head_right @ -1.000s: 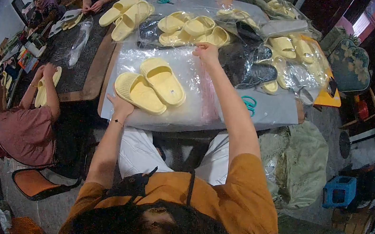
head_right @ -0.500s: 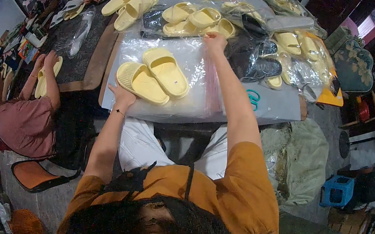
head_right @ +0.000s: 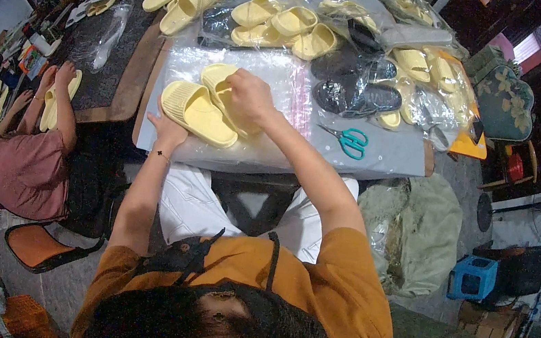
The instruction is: The recorder is packing various pairs of plastic slippers into individual plastic bags, trimming loose threads with scissors, and then placing the packed items into a large bulk sack.
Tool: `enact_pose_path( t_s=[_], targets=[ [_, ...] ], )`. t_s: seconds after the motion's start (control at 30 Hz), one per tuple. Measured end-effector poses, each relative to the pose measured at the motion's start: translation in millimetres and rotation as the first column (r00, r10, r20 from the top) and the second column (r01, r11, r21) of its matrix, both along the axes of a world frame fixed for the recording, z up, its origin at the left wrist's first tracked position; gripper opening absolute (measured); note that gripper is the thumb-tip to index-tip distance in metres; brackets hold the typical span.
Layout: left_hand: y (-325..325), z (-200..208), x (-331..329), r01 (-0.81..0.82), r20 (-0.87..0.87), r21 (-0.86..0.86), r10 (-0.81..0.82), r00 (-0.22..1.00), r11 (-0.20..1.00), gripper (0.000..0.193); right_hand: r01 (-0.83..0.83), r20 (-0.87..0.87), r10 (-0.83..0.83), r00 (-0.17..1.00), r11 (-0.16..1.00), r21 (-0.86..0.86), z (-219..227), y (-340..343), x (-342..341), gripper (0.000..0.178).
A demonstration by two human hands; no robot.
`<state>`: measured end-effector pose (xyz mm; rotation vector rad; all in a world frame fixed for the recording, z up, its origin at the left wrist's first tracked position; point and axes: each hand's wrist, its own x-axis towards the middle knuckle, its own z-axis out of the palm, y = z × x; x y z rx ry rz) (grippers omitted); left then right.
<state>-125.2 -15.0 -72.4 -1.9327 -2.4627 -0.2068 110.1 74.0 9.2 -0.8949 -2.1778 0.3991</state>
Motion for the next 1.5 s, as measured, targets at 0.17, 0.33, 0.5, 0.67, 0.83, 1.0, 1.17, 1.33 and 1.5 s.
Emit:
enact_pose_path(
  t_s=[0.17, 0.33, 0.5, 0.67, 0.83, 1.0, 1.17, 1.33, 1.5],
  targets=[
    [11.7, -3.3, -0.4, 0.004, 0.017, -0.074, -0.003, 1.000, 0.997, 0.072, 0.166, 0.422, -0.172, 0.890, 0.985, 0.052, -9.3, 7.9, 24.8, 0.019],
    [25.3, -5.2, -21.0, 0.003, 0.138, -0.196, 0.025, 0.990, 0.981, 0.074, 0.144, 0.422, -0.153, 0.893, 0.988, 0.054, -8.4, -0.9, 14.3, 0.021],
    [34.6, 30.1, -18.4, 0.035, 0.135, -0.233, -0.004, 0.991, 0.972, 0.077, 0.094, 0.212, -0.061, 0.975, 0.984, -0.149, -13.0, -5.8, -6.2, 0.039],
    [29.9, 42.5, -31.2, 0.077, 0.148, -0.212, -0.046, 0.988, 0.974, 0.076, -0.077, 0.127, 0.113, 0.985, 0.963, -0.257, -20.6, 5.4, 6.9, 0.048],
    [1.7, 63.5, -61.7, 0.173, 0.203, -0.075, -0.155, 0.967, 0.982, 0.050, 0.084, -0.116, -0.119, 0.986, 0.960, -0.266, -24.0, 2.1, 52.3, 0.027],
    [-18.9, 74.9, -84.4, -0.002, 0.213, 0.172, -0.036, 0.976, 0.985, 0.028, 0.190, -0.061, -0.210, 0.976, 0.954, -0.232, -30.7, -3.7, 95.7, 0.023],
    [-34.3, 91.3, -13.4, 0.022, 0.303, 0.384, -0.149, 0.941, 0.923, 0.036, 0.353, -0.113, -0.366, 0.924, 0.928, -0.119, -22.6, -25.9, 141.9, 0.021],
    [-30.2, 86.2, 21.8, 0.144, 0.129, 0.326, -0.195, 0.972, 0.934, 0.050, 0.592, 0.370, -0.549, 0.749, 0.806, -0.004, -36.5, -58.6, 229.1, 0.036],
    [-2.1, 88.1, 17.2, 0.187, 0.074, 0.379, -0.231, 0.970, 0.906, 0.049, 0.659, 0.550, -0.552, 0.627, 0.752, 0.003, -55.3, -89.4, 265.6, 0.058]
  ],
)
